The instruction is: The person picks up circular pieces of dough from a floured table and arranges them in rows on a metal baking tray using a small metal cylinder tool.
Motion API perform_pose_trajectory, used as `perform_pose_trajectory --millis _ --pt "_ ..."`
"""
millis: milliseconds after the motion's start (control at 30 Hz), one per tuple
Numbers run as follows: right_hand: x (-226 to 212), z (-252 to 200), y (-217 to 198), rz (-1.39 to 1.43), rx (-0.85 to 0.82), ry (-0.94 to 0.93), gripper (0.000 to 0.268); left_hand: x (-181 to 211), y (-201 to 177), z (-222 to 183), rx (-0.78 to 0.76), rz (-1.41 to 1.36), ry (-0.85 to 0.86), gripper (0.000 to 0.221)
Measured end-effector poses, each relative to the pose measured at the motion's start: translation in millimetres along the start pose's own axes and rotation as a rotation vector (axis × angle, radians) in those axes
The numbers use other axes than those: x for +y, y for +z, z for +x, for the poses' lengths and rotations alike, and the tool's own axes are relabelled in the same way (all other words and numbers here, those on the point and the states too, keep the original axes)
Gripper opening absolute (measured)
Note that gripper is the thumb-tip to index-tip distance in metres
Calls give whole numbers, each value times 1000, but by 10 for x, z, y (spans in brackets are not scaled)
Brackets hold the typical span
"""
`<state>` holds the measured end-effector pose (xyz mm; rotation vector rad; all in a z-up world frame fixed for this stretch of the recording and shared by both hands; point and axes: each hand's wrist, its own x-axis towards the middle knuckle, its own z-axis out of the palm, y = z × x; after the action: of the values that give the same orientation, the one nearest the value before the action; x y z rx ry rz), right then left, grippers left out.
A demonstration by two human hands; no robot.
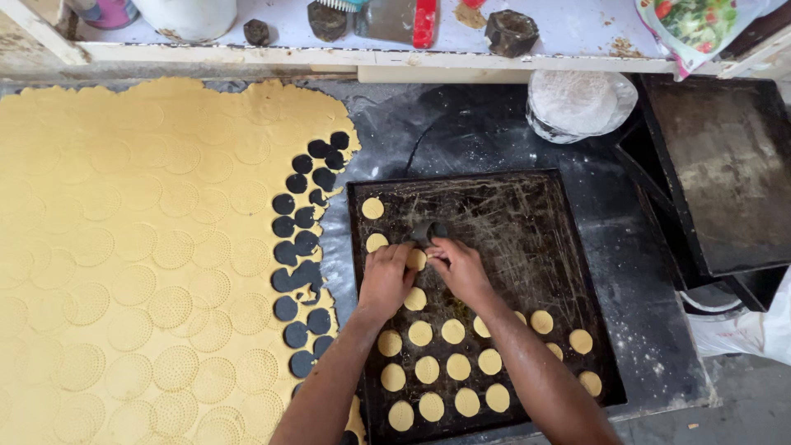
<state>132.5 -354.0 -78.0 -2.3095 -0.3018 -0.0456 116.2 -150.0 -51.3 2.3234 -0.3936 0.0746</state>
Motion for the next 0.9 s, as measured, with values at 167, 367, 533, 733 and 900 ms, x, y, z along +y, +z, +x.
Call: perform_pose_trajectory --millis 167,367,533,733,900 --pt "-44 135 -19 227 198 63 40 88 -232 -102 243 -127 102 53" --pt "-641 439 428 846 -64 57 39 -51 -712 -419 669 -506 -273 49" --pt "-997 991 763 754 -70 4 21 -357 -991 -553 626 -381 -307 47" --pt "-1084 1952 722 117 135 -347 18 -520 -1137 -502 532 -374 -247 40" --pt "-1113 2482 878 12 152 -415 15 -590 -1213 -494 435 -404 -268 36"
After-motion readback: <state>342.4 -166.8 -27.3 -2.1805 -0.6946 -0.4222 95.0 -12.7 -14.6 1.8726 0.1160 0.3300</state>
